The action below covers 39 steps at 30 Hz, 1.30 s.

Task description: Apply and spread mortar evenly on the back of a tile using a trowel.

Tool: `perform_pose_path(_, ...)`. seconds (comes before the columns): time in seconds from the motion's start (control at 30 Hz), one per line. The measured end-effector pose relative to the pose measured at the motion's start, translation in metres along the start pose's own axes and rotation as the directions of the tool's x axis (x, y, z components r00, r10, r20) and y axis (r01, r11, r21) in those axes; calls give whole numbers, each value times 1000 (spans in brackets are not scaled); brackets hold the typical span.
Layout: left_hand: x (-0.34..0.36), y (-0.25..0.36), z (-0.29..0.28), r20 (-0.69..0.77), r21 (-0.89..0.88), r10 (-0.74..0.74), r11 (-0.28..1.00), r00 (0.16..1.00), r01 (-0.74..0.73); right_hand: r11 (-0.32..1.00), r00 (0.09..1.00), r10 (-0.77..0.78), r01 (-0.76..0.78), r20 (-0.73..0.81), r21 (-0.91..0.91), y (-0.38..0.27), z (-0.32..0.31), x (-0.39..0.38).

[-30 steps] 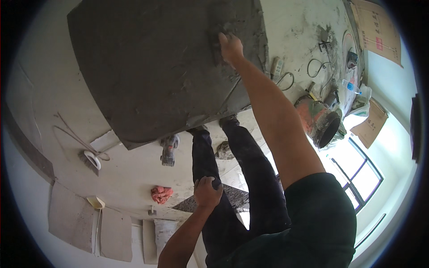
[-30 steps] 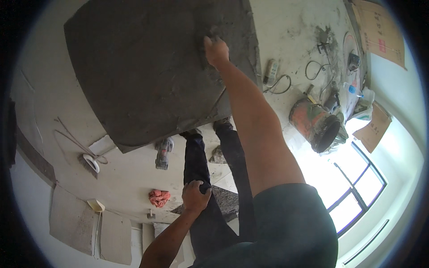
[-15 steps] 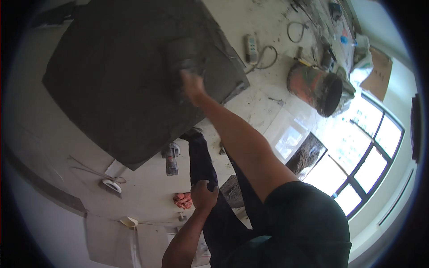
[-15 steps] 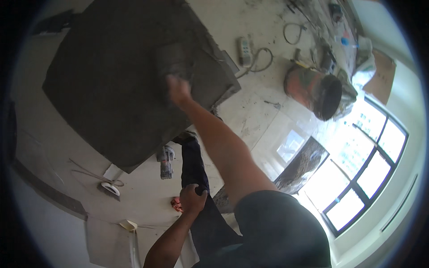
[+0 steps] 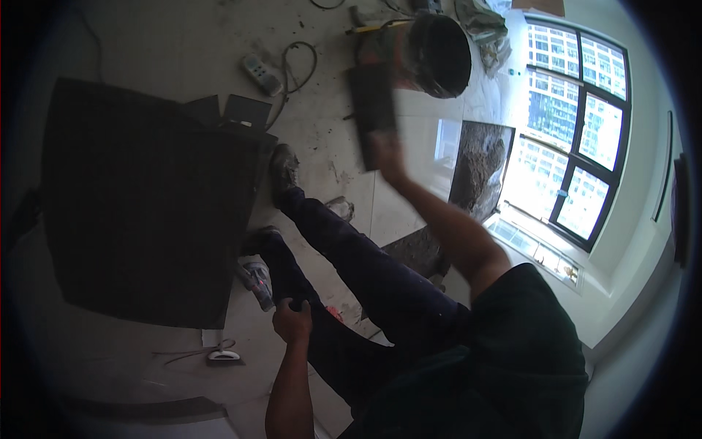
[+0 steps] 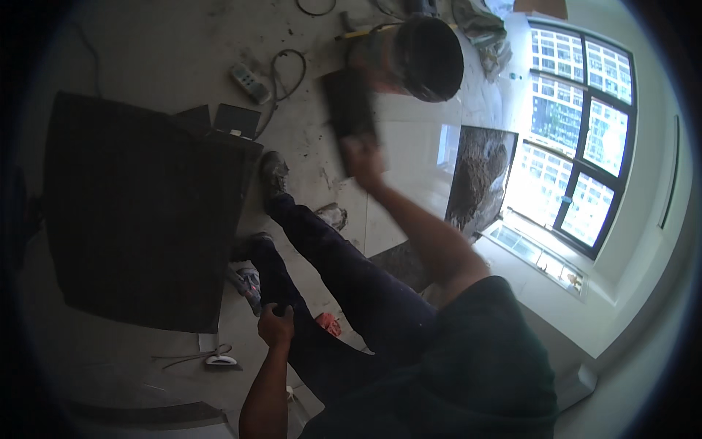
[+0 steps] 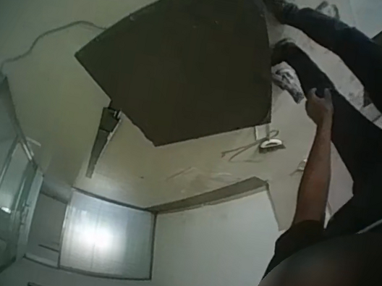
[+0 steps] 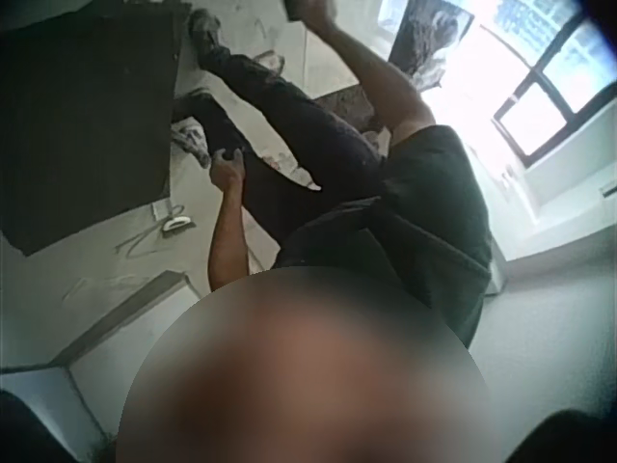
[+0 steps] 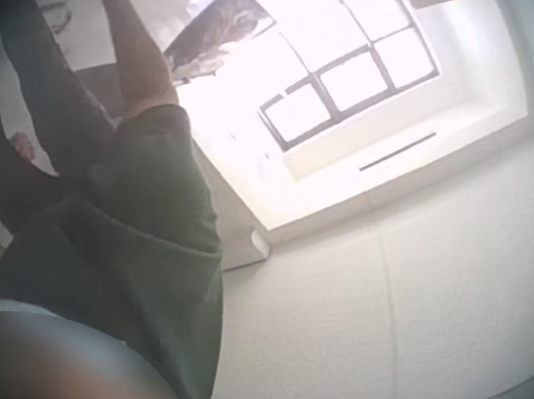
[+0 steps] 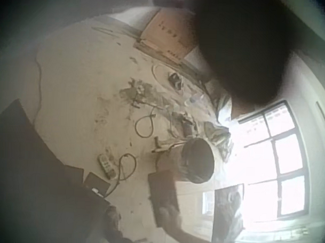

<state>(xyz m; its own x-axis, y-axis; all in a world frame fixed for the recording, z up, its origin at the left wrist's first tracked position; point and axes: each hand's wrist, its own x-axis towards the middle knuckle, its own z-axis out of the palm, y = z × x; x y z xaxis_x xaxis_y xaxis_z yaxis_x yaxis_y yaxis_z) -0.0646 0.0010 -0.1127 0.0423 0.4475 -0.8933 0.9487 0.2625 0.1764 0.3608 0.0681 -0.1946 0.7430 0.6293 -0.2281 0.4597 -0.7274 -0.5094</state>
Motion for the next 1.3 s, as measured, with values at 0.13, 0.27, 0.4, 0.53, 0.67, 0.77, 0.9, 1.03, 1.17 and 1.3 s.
perform_pose_path(0.13,3,6,-15,41,115,-62,992,997,57,716,999,43,-34,-4,-697,37,-133,85)
perform_pose_path(0.27,11,4,-21,31,166,-38,986,999,32,416,936,172,213,306,-884,106,-175,147)
perform_pose_path(0.4,17,27,1,1,153,-6,988,1000,5,610,896,417,-151,153,-778,183,-214,179)
perform_pose_path(0.53,8,12,-12,-135,30,-63,997,989,67,693,683,717,-677,-138,246,155,-146,64)
perform_pose_path(0.67,27,-18,12,-68,-249,-340,916,938,314,722,661,692,-644,291,-254,132,-53,2)
perform_pose_path(0.77,43,-99,40,-22,-529,-512,734,858,425,923,714,381,-255,588,-289,61,63,-16)
perform_pose_path(0.9,60,-151,53,375,-744,-625,237,684,625,966,802,0,155,597,-209,22,168,0)
perform_pose_path(1.03,54,-274,57,154,-832,-797,214,583,512,980,707,-153,200,691,12,-36,240,41)
perform_pose_path(1.17,63,-350,72,87,-941,-820,119,566,318,971,697,-223,219,681,94,-47,278,28)
perform_pose_path(1.3,99,-406,104,-4,-999,-764,38,645,38,991,713,-82,-17,697,134,-45,259,73)
